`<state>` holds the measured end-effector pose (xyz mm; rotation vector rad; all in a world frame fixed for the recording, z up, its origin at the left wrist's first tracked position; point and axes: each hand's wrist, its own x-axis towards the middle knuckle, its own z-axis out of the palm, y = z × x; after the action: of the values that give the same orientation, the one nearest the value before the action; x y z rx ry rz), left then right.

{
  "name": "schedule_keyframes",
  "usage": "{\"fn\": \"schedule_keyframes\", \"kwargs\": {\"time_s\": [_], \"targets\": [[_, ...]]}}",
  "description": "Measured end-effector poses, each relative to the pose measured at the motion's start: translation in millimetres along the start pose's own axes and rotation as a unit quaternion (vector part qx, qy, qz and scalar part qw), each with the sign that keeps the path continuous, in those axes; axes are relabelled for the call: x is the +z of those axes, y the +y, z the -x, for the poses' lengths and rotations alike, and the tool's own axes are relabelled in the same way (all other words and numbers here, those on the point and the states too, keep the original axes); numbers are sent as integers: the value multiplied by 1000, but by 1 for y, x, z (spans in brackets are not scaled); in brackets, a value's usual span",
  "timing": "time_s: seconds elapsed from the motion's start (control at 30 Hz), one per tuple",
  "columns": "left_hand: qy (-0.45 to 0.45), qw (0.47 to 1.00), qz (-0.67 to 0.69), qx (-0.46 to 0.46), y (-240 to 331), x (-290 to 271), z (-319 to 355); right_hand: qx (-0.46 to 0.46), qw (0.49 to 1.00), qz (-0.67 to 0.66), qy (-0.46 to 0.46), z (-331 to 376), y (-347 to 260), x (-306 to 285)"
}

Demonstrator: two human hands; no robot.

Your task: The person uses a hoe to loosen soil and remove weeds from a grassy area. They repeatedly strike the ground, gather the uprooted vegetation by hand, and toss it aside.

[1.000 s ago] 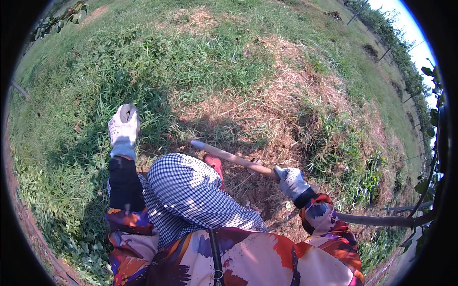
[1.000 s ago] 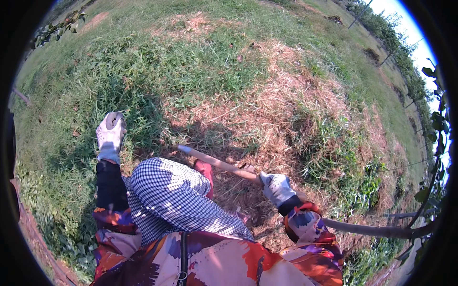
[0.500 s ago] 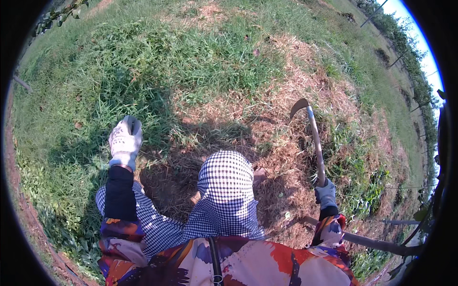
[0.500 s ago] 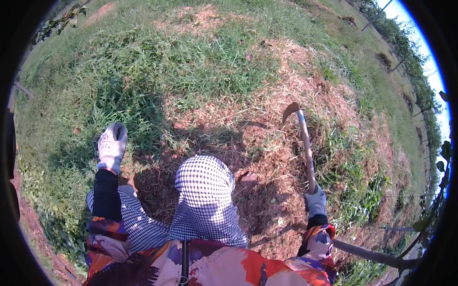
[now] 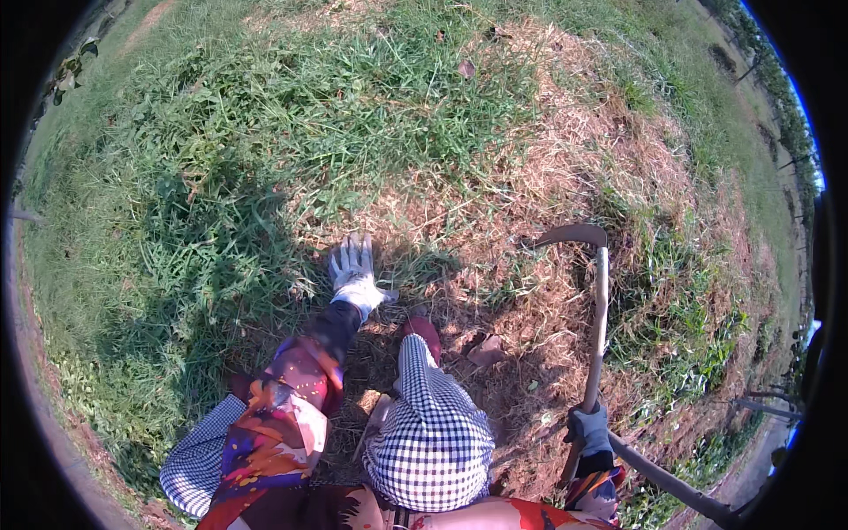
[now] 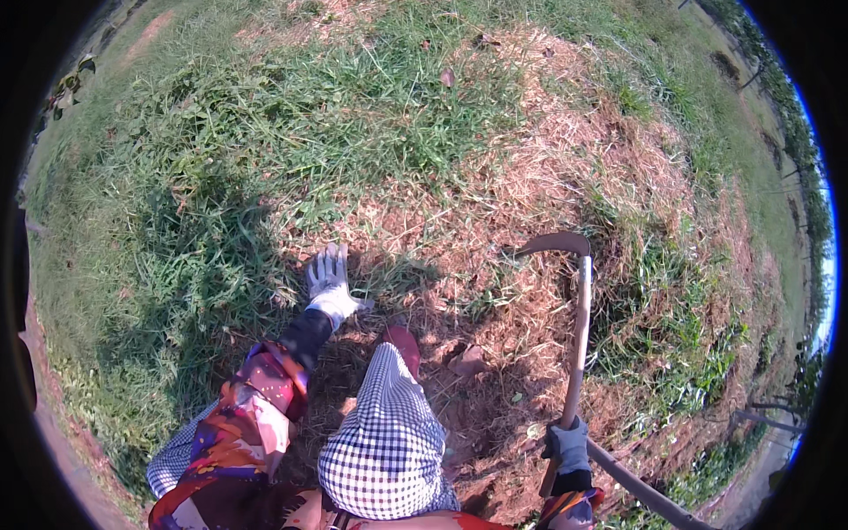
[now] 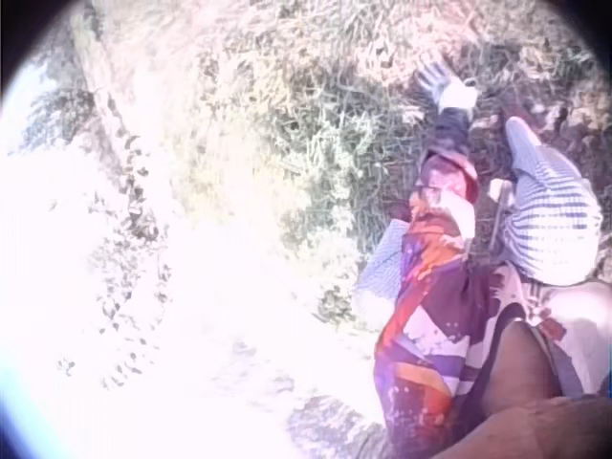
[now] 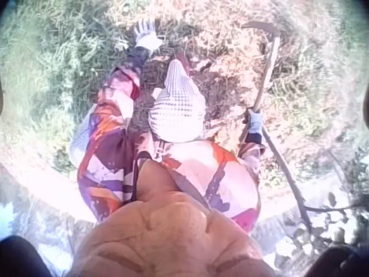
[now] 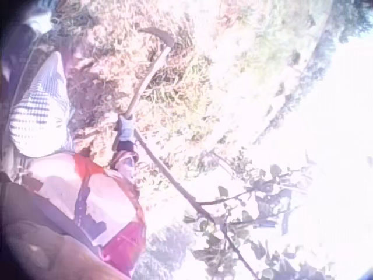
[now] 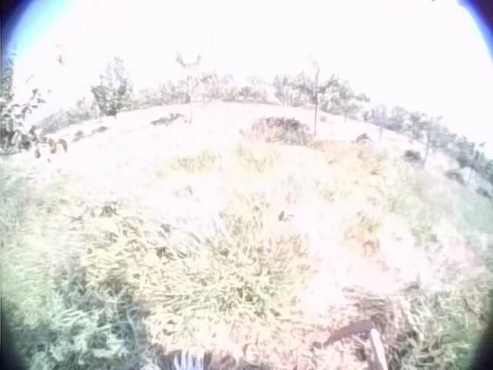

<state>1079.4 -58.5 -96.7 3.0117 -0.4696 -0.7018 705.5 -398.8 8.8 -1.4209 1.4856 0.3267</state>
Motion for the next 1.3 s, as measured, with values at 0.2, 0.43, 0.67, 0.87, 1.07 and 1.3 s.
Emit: {"fn": "schedule_keyframes", "kwargs": {"time_s": [0.2,0.43,0.67,0.87,1.07,1.3], "targets": [[0,994,43,97,7,13,-75,-18,998,33,52,-14,18,-13],[-164,954,-128,215,32,42,-56,7,999,-12,48,-5,13,8],[-130,970,-131,158,25,109,-32,12,998,-34,60,-1,22,27],[-105,981,151,68,1,112,-65,14,997,-53,54,-3,28,31],[-65,665,739,-86,-22,115,-65,23,998,-48,46,-1,34,38],[7,477,856,-200,-32,148,-52,23,995,-90,42,3,38,47]]}}
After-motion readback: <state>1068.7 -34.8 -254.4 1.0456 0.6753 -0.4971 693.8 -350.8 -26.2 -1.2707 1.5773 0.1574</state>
